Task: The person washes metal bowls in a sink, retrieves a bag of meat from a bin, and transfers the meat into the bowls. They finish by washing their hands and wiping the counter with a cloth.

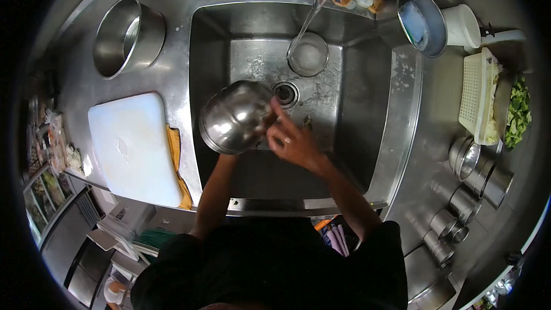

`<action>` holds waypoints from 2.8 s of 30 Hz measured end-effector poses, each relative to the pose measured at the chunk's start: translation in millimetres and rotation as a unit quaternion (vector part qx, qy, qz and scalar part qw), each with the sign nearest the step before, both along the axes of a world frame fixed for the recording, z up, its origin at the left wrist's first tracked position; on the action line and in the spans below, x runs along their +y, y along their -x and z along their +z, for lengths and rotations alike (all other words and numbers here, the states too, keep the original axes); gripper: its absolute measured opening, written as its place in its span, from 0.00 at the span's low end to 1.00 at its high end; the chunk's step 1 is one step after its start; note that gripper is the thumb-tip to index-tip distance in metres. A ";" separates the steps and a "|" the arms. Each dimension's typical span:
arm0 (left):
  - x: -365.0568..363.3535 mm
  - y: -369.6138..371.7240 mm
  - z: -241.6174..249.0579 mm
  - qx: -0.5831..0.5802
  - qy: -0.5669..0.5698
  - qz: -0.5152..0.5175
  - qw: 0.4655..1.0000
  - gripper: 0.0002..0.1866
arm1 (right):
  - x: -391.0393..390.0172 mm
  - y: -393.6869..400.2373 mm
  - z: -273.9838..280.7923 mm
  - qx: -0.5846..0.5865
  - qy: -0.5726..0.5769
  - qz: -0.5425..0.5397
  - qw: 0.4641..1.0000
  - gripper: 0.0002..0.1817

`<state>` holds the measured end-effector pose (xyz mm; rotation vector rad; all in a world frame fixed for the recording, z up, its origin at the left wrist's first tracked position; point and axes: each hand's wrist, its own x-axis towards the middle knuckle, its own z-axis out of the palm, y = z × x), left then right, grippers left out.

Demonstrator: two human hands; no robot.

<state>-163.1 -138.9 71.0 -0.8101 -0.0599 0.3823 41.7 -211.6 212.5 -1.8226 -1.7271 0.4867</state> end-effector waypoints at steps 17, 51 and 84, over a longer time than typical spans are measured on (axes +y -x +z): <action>-6.4 -1.2 50.3 0.228 -0.199 0.152 0.941 0.33 | 144.8 -114.9 -187.5 0.031 0.254 -0.271 0.928 0.22; -6.7 -3.7 64.8 0.303 -0.217 0.130 0.919 0.36 | 118.0 -61.5 -25.6 0.564 -0.202 -0.312 0.737 0.20; 1.1 13.3 72.5 0.302 -0.204 0.143 0.920 0.35 | 119.5 -121.8 -179.2 0.005 -0.002 -0.225 0.974 0.33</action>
